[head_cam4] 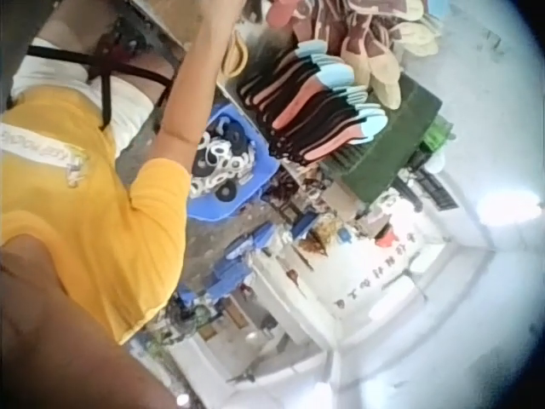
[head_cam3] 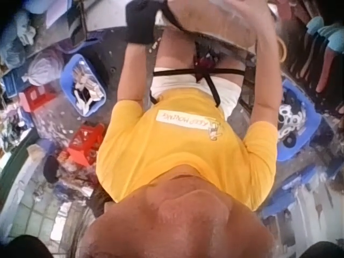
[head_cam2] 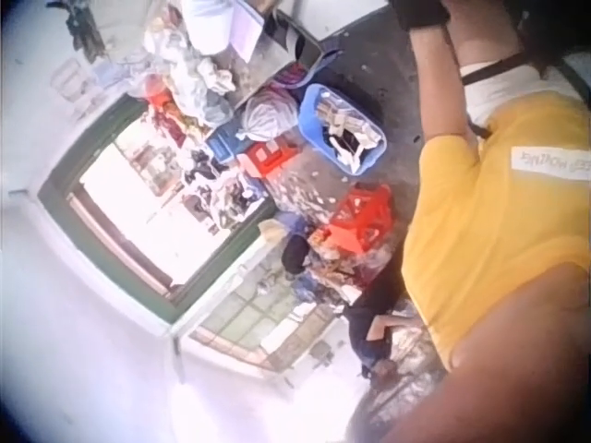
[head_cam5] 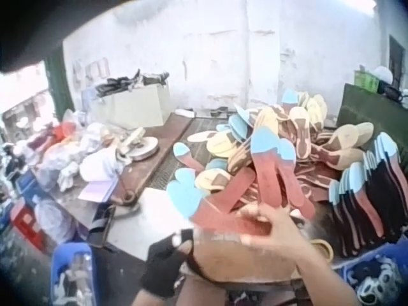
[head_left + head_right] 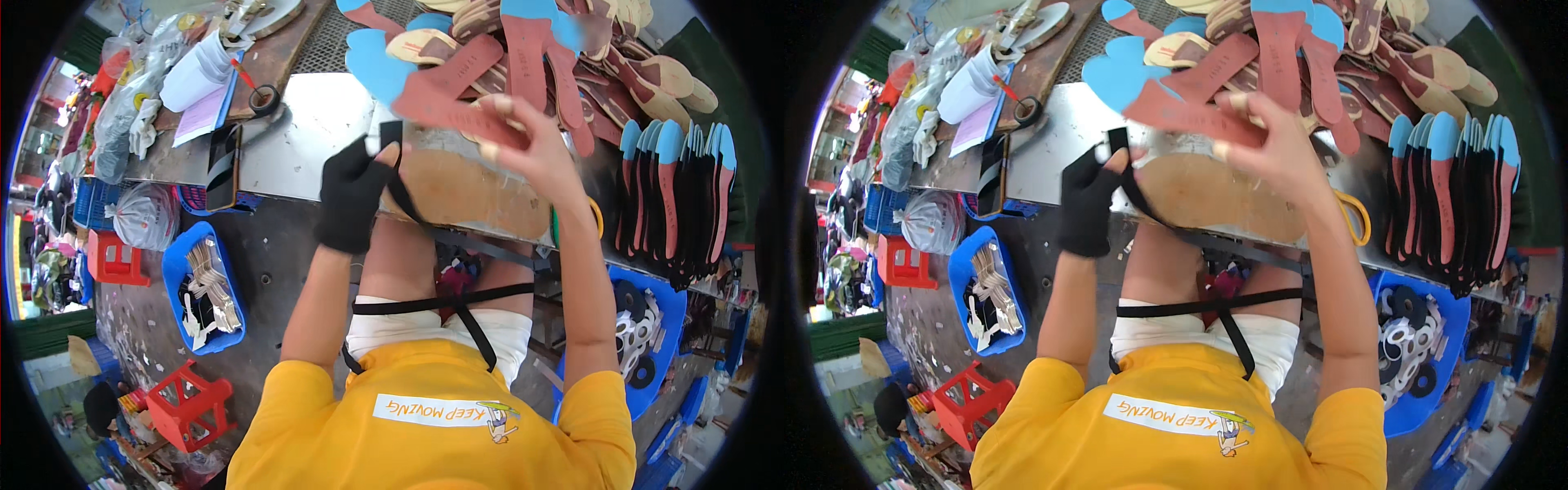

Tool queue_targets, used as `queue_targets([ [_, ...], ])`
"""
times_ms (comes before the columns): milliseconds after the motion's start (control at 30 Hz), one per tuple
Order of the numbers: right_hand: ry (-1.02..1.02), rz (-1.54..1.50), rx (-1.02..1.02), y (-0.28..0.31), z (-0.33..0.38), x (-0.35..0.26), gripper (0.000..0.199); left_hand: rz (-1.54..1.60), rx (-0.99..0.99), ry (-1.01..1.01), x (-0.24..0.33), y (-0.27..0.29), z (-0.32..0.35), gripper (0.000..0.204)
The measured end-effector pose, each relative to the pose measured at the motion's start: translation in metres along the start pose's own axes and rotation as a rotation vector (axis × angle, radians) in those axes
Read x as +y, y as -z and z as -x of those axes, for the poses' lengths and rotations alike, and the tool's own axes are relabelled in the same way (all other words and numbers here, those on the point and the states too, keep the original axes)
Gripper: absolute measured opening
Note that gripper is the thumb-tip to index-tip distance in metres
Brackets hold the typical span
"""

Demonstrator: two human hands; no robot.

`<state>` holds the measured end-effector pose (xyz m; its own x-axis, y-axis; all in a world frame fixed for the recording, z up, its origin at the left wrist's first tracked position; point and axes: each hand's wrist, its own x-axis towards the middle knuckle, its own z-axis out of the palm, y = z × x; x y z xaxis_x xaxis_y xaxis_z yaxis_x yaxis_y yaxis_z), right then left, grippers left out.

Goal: Assembling and trimming footwear components at a workbench.

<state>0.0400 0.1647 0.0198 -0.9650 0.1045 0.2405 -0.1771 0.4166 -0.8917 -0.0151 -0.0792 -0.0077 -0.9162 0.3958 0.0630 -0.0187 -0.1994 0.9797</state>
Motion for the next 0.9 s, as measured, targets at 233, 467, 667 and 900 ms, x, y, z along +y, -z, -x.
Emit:
queue_targets([
  [233,0.135,0.577,0.083,-0.008,0.087,0.022,0.036,0.22,-0.19,0.143,-0.014,-0.035,0.061,0.016],
  [467,-0.144,-0.598,0.181,-0.046,0.1,-0.007,0.022,-0.298,-0.269,-0.111,-0.039,-0.061,0.066,0.016],
  [667,-0.351,-0.79,0.243,0.029,0.114,0.03,0.017,-0.352,0.364,-0.134,-0.045,0.019,-0.004,0.051],
  [900,-0.207,0.155,0.011,0.007,0.09,0.016,0.01,-0.344,-0.09,-0.154,-0.043,0.01,-0.023,0.051],
])
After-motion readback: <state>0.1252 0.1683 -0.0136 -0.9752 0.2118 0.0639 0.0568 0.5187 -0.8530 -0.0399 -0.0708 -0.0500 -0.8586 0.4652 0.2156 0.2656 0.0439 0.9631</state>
